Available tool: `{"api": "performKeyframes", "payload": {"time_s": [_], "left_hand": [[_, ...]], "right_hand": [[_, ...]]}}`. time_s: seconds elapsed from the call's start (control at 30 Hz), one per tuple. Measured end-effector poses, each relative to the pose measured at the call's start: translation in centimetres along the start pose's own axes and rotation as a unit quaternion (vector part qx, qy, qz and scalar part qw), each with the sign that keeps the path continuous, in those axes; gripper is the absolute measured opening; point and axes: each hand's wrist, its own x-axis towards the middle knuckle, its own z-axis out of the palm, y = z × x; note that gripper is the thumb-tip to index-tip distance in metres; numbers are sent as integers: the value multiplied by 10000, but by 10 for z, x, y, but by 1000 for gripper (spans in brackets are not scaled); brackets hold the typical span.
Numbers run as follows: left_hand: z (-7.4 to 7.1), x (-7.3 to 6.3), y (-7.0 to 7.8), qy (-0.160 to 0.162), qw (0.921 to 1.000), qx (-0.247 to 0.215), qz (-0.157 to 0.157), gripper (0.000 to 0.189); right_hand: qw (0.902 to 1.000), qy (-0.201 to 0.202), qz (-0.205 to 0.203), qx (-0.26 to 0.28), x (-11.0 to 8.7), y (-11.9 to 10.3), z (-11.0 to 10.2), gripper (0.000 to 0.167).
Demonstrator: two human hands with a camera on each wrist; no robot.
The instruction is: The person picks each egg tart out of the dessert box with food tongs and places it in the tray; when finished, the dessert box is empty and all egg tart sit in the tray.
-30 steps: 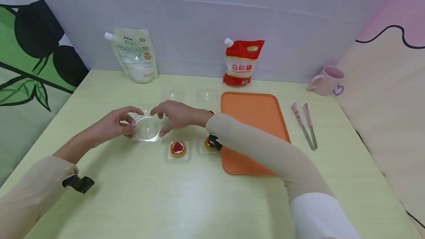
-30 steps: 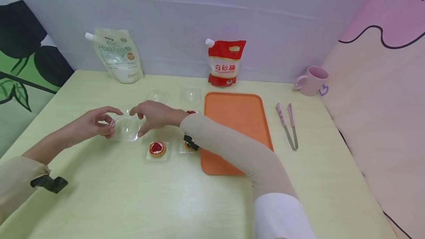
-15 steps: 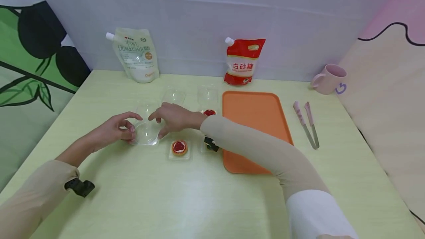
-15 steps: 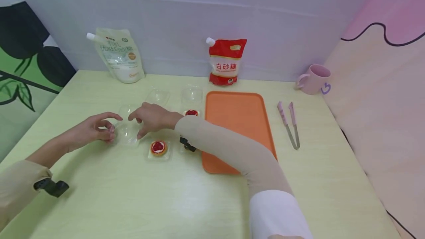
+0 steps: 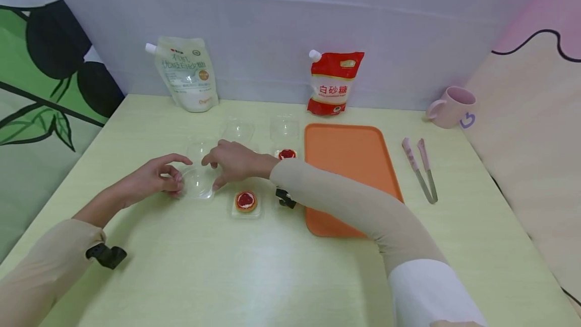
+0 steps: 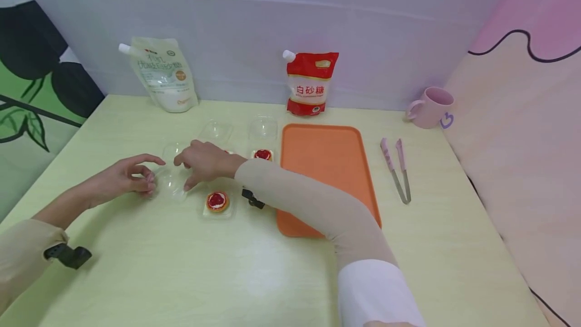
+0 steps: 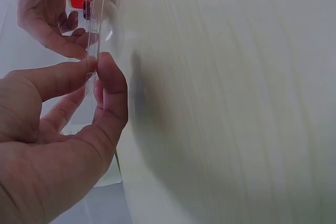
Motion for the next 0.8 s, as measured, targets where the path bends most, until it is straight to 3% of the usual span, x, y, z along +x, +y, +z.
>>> {"api": "performKeyframes", "payload": {"time_s": [0.37, 0.63, 0.8], "left_hand": [[-2, -1, -3, -100, 9998, 31, -150, 59], [-8, -1, -8, 109, 9976, 610, -317, 63], [-15, -5, -2, 168, 9947, 956, -344, 64]], "right_hand": [[9981, 65, 202, 571, -10, 10, -7, 59], [9907, 565, 226, 1221, -26, 25, -26, 49], [9833, 858, 445, 1541, -43, 36, -37, 44]]}}
